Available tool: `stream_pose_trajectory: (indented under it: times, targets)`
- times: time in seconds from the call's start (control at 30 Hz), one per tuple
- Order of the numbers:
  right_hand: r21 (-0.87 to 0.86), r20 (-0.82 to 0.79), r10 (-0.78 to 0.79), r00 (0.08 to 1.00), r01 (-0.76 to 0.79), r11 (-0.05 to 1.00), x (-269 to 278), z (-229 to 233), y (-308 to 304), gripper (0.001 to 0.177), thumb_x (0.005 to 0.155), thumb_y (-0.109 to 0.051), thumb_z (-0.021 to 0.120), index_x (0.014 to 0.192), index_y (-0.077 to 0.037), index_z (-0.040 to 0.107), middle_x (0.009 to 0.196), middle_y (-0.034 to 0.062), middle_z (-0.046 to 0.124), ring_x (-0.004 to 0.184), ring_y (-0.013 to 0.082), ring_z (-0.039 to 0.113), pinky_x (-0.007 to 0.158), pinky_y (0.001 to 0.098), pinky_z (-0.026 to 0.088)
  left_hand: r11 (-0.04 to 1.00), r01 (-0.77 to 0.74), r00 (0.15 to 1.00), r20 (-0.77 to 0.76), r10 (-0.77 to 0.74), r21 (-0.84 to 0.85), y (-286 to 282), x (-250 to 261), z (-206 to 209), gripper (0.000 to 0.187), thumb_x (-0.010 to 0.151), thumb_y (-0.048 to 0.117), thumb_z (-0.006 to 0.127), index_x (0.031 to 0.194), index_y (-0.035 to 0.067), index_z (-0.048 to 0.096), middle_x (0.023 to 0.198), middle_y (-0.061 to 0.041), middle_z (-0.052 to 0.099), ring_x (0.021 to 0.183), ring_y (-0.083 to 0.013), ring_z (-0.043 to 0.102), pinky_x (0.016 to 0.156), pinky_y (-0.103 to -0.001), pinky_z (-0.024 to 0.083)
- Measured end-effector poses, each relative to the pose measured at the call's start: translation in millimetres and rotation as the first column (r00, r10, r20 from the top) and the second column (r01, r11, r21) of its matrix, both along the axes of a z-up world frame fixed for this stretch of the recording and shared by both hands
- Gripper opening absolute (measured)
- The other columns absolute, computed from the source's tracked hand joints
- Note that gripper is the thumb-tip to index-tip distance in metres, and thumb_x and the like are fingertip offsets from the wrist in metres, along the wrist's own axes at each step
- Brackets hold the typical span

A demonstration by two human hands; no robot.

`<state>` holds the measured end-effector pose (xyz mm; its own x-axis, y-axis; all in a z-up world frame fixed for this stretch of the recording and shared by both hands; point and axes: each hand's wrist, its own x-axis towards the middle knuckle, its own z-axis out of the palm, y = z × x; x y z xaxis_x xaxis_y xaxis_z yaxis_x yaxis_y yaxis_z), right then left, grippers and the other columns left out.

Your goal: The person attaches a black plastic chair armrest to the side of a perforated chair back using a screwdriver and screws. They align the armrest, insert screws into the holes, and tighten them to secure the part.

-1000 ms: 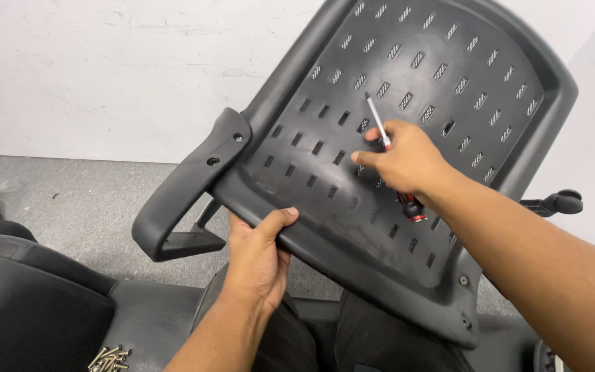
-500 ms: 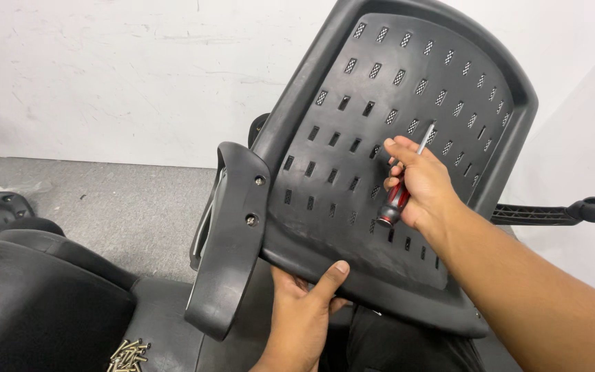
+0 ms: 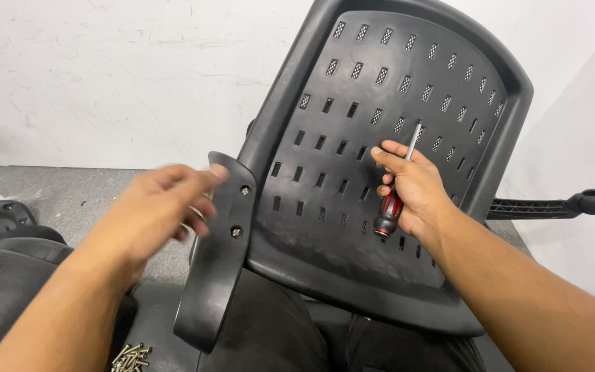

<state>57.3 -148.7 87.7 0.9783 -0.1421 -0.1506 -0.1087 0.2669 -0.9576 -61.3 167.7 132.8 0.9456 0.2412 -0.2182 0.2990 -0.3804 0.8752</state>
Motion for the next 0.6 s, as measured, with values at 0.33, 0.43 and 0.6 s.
stream_pose_trajectory:
  times: [0.33,0.43,0.6]
  targets:
    - [-0.061,0.027,0.066,0.997,-0.064,0.996,3.7,-1.1,-6.9,0.029,0.087,-0.013,0.076,0.113,-0.011,0.063,0.080,-0.0048,0.054,0.060,0.0044,0.046,0.048,0.0220,0.041,0.589,-0.075,0.995,-0.103,-0.014,-0.805,-3.5,47.8,-92.3,0.061,0.075,0.031,0.075,0.119,-0.009,0.064,0.093,-0.024,0.073,0.070,-0.0271,0.073,0.062,-0.040,0.062]
    - [-0.073,0.047,0.115,0.992,-0.111,0.991,6.4,1.7,-9.7,0.026,0.088,-0.015,0.076,0.111,-0.012,0.064,0.080,-0.0043,0.054,0.059,0.0042,0.046,0.047,0.0218,0.041,0.514,-0.066,0.996,-0.089,-0.020,-0.855,-2.0,42.0,-86.5,0.052,0.075,0.026,0.070,0.114,-0.006,0.064,0.090,-0.021,0.073,0.065,-0.0243,0.075,0.057,-0.037,0.064]
    - [-0.060,0.139,0.207,0.968,-0.201,0.978,22.3,27.8,-1.0,0.019,0.090,-0.017,0.074,0.105,-0.013,0.063,0.082,-0.0048,0.057,0.059,0.0034,0.047,0.046,0.0210,0.040,0.541,0.059,0.997,0.076,0.010,-0.839,3.9,40.2,-38.3,0.047,0.078,0.021,0.072,0.115,-0.007,0.064,0.091,-0.019,0.072,0.066,-0.0217,0.073,0.056,-0.034,0.063]
